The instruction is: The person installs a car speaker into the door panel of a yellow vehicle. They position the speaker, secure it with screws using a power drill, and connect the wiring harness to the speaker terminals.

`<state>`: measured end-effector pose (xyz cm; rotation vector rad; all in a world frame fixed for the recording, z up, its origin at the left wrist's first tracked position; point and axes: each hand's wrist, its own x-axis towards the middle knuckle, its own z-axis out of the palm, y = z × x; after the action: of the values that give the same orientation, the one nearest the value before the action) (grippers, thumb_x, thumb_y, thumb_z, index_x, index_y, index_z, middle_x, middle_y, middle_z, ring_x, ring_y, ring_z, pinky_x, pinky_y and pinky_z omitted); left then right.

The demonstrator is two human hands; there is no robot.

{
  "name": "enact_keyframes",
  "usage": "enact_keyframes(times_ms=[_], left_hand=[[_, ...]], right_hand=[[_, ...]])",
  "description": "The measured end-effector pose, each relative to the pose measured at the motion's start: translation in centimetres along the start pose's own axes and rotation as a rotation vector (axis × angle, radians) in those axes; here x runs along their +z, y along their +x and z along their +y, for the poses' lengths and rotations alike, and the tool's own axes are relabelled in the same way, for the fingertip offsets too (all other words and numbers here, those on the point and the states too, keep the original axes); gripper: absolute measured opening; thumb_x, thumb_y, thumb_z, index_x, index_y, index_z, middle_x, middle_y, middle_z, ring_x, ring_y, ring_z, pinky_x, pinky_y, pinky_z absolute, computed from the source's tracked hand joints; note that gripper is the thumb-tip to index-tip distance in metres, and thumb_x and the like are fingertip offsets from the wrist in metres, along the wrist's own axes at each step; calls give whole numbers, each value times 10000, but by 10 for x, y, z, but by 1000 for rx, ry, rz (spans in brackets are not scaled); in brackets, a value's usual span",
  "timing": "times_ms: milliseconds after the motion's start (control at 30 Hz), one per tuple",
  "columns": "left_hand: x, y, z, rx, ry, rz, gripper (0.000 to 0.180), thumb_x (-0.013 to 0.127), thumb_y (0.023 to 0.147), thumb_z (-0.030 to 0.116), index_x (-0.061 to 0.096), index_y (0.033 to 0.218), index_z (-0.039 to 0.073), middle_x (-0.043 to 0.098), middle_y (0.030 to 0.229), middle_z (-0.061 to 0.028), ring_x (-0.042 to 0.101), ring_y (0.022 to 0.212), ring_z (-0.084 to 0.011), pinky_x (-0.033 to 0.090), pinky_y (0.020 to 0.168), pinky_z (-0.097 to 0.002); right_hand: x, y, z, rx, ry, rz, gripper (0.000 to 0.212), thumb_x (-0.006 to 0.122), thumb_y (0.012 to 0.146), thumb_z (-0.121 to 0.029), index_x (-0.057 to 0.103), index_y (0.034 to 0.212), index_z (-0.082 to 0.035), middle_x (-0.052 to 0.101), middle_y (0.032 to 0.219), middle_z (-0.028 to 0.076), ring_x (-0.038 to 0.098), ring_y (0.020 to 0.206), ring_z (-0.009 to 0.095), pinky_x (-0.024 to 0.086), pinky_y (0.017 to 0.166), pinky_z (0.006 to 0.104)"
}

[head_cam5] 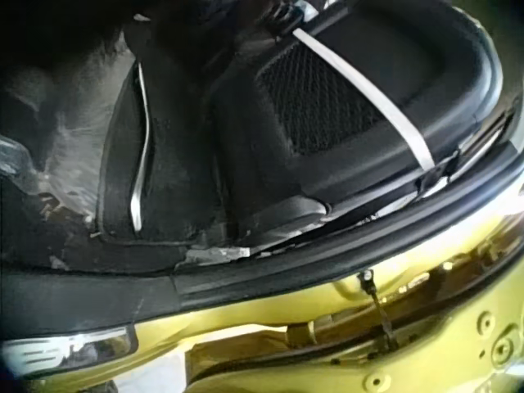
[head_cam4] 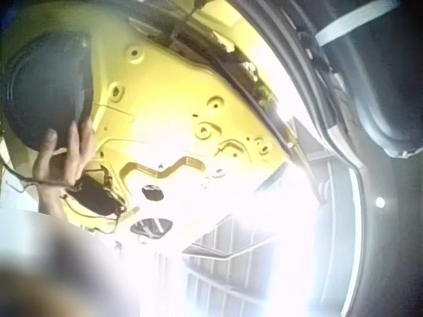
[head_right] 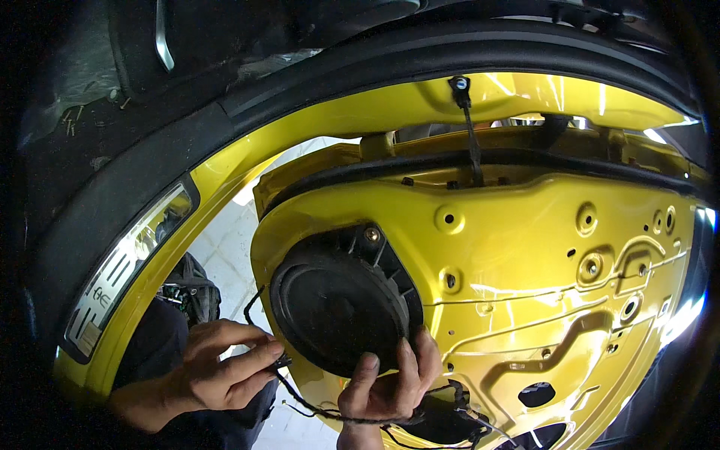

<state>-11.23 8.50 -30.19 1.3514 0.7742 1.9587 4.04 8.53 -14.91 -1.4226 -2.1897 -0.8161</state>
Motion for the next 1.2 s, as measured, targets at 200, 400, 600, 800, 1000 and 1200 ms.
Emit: enact_keyframes(times_ms=[200, 400, 600, 800, 1000, 1200], left_hand=[[-4, 6, -9, -61, -54, -48, 433, 790, 876, 240, 672, 1274, 116, 685, 1112, -102, 706, 841, -168, 562, 707, -324], [3, 19, -15, -110, -260, -100, 513, 877, 799, 218, 689, 1272, 163, 684, 1099, -96, 707, 782, -162, 583, 694, -334], [13, 25, -13, -15, -251, 110, 370, 874, 780, 137, 726, 1118, 104, 694, 1061, -81, 691, 777, -194, 531, 655, -318], [18, 22, -7, -81, -256, 86, 388, 874, 777, 120, 718, 1132, 93, 707, 1044, -102, 692, 803, -213, 550, 659, -340], [4, 16, -20, -12, -294, 163, 224, 704, 939, 140, 707, 1132, 28, 702, 1003, -188, 670, 685, -231, 555, 551, -329], [10, 19, -23, 28, -291, 169, 232, 621, 983, 178, 707, 1118, 9, 705, 964, -195, 668, 684, -235, 551, 546, -334]], right_hand=[[11, -3, 3, -40, -118, -29, 456, 627, 976, -192, 477, 1351, 20, 544, 1316, 316, 538, 1177, 426, 423, 1040, 521], [14, -2, 5, -22, -123, 25, 476, 598, 977, -211, 435, 1359, 21, 514, 1315, 304, 513, 1170, 432, 434, 1003, 538], [7, 2, -6, 11, -156, -37, 525, 644, 989, -187, 401, 1385, 57, 520, 1275, 291, 588, 1154, 404, 480, 1018, 538], [-1, -3, 6, -75, -206, -104, 545, 619, 915, -194, 406, 1392, -39, 477, 1321, 251, 503, 1165, 404, 427, 1006, 513], [-2, -7, 11, -96, -138, -124, 671, 643, 821, -211, 409, 1448, -249, 452, 1320, 107, 478, 1048, 292, 429, 872, 413], [-4, -2, 11, -93, -180, -118, 688, 635, 804, -196, 409, 1449, -273, 443, 1319, 73, 482, 1045, 267, 420, 863, 386]])
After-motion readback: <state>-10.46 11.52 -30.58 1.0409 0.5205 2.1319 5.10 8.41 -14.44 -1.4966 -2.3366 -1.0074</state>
